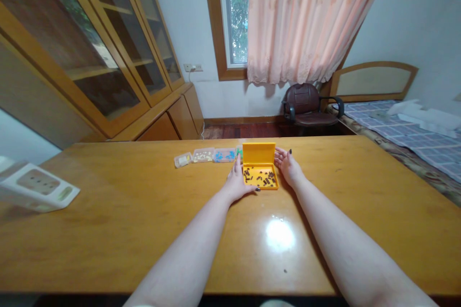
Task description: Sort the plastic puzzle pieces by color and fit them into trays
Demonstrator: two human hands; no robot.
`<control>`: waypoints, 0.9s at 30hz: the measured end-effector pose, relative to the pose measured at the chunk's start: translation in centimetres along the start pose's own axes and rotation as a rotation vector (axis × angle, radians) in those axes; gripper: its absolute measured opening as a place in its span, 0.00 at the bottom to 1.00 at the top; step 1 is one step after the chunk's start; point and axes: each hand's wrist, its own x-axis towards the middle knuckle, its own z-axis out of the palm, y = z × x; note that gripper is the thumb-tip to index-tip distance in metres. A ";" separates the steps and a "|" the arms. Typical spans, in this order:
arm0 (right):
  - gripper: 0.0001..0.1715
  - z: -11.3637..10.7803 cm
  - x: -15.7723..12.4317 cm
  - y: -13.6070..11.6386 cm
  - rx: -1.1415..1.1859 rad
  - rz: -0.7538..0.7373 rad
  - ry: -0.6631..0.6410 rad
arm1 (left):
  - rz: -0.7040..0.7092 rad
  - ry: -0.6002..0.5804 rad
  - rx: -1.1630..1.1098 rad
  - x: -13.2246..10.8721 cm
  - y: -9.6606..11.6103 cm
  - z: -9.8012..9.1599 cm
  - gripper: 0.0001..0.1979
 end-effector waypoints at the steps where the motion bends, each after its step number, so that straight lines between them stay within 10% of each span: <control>1: 0.34 0.1 -0.1 0.0 0.007 -0.016 0.000 | 0.022 0.031 -0.034 0.0 -0.1 0.0 0.67; 11: 0.32 -0.3 -1.2 0.0 -0.238 -0.156 -0.017 | 0.331 0.190 -0.020 0.1 -0.3 -1.3 0.37; 16: 0.21 0.5 -1.7 -0.8 -0.499 -0.150 -0.256 | 0.240 -0.047 0.211 -0.1 0.5 -1.5 0.33; 21: 0.46 1.3 -2.3 -1.7 -0.825 -0.205 -0.529 | 0.089 -0.278 0.396 -0.2 1.1 -0.9 0.43; 27: 0.40 1.2 -2.4 -1.1 -0.647 -0.087 -0.383 | 0.054 -0.302 0.461 -0.1 0.9 -0.9 0.35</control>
